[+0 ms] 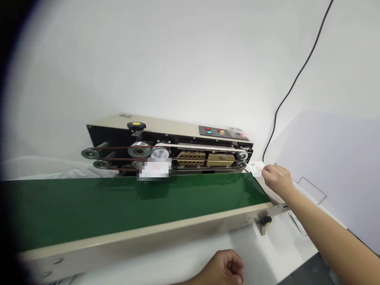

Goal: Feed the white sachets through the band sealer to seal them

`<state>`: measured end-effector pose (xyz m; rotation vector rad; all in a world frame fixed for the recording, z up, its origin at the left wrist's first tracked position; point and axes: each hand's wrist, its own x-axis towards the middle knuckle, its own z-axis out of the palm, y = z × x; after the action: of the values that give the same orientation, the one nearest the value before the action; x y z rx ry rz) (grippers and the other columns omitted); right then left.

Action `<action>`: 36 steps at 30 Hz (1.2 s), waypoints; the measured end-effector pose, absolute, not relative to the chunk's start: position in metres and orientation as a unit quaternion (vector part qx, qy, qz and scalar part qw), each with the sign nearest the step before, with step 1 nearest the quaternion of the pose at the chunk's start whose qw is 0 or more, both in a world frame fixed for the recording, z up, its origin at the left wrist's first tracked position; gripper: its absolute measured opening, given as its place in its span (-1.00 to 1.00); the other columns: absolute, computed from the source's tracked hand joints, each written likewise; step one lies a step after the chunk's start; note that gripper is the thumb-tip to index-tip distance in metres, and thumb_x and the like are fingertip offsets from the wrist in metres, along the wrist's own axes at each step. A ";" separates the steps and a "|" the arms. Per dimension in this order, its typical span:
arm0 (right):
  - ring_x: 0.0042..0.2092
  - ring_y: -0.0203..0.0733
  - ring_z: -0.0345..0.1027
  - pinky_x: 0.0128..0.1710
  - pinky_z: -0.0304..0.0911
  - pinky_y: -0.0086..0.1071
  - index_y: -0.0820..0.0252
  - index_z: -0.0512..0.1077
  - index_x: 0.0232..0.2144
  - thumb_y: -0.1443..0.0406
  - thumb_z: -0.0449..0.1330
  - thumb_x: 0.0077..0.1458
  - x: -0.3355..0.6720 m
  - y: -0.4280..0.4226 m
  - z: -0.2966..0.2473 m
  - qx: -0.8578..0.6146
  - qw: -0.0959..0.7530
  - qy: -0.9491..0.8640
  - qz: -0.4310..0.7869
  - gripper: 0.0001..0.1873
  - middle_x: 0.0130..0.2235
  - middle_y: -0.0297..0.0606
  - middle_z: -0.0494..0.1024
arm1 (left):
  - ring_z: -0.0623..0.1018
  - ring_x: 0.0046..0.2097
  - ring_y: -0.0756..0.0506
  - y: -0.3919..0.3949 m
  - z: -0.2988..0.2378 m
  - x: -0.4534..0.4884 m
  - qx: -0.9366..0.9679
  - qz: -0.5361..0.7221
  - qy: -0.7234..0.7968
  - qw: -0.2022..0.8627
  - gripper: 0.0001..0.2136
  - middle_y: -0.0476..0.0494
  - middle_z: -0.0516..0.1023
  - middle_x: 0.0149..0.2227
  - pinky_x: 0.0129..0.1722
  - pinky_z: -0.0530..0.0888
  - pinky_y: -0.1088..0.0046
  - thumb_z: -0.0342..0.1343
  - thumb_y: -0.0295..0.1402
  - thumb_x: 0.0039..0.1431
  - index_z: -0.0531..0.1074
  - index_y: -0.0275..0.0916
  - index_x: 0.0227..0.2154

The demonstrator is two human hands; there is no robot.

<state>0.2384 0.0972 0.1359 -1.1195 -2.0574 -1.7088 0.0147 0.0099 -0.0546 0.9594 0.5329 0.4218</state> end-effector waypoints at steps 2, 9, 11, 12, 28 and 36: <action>-0.57 -0.40 0.17 -0.58 -0.11 -0.47 0.20 0.34 -0.71 0.53 0.08 -0.13 0.238 0.103 0.135 -0.389 0.122 -0.705 -0.580 -0.76 -0.54 -0.40 0.51 | 0.45 -0.52 0.07 0.012 -0.055 0.014 0.452 0.201 0.242 0.835 -0.70 0.11 0.44 -0.60 -0.45 0.27 0.53 0.20 -0.57 -0.40 0.31 -0.27 -0.48; -0.57 -0.38 0.21 -0.59 -0.11 -0.47 0.20 0.36 -0.68 0.50 0.07 -0.11 0.234 0.116 0.133 -0.395 0.108 -0.728 -0.550 -0.78 -0.52 -0.39 0.52 | 0.38 -0.51 0.07 0.015 -0.051 0.014 0.454 0.190 0.254 0.832 -0.66 0.08 0.40 -0.60 -0.41 0.23 0.49 0.28 -0.42 -0.50 0.31 -0.26 -0.53; -0.57 -0.38 0.23 -0.60 -0.10 -0.47 0.19 0.37 -0.66 0.49 0.06 -0.09 0.234 0.119 0.132 -0.399 0.103 -0.738 -0.534 -0.78 -0.51 -0.38 0.52 | 0.38 -0.50 0.06 0.016 -0.050 0.014 0.457 0.185 0.254 0.832 -0.62 0.08 0.39 -0.60 -0.40 0.22 0.48 0.32 -0.38 -0.54 0.30 -0.26 -0.54; -0.57 -0.37 0.24 -0.60 -0.10 -0.47 0.19 0.38 -0.65 0.47 0.05 -0.07 0.234 0.120 0.132 -0.403 0.102 -0.742 -0.526 -0.78 -0.50 -0.37 0.53 | 0.38 -0.50 0.06 0.016 -0.050 0.015 0.456 0.183 0.250 0.834 -0.59 0.08 0.39 -0.60 -0.39 0.22 0.48 0.34 -0.35 -0.56 0.30 -0.26 -0.54; -0.41 -0.33 0.41 -0.56 0.06 -0.49 0.16 0.46 -0.48 0.36 0.05 0.05 0.218 0.130 0.121 -0.434 0.137 -0.772 -0.444 -0.81 -0.36 -0.33 0.58 | 0.39 -0.50 0.06 0.017 -0.055 0.018 0.464 0.194 0.258 0.825 -0.71 0.08 0.41 -0.61 -0.39 0.23 0.47 0.29 -0.46 -0.47 0.33 -0.28 -0.56; -0.40 -0.33 0.40 -0.57 0.03 -0.49 0.16 0.46 -0.47 0.37 0.06 0.04 0.199 0.133 0.126 -0.404 0.152 -0.787 -0.441 -0.83 -0.35 -0.32 0.58 | 0.40 -0.53 0.07 0.015 -0.055 0.019 0.457 0.191 0.264 0.828 -0.68 0.10 0.43 -0.62 -0.40 0.27 0.47 0.30 -0.50 -0.47 0.35 -0.29 -0.52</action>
<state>0.1986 0.1327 0.1257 -1.1585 -2.2597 -1.2656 0.0187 0.0148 -0.0548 0.9711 0.5605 0.4046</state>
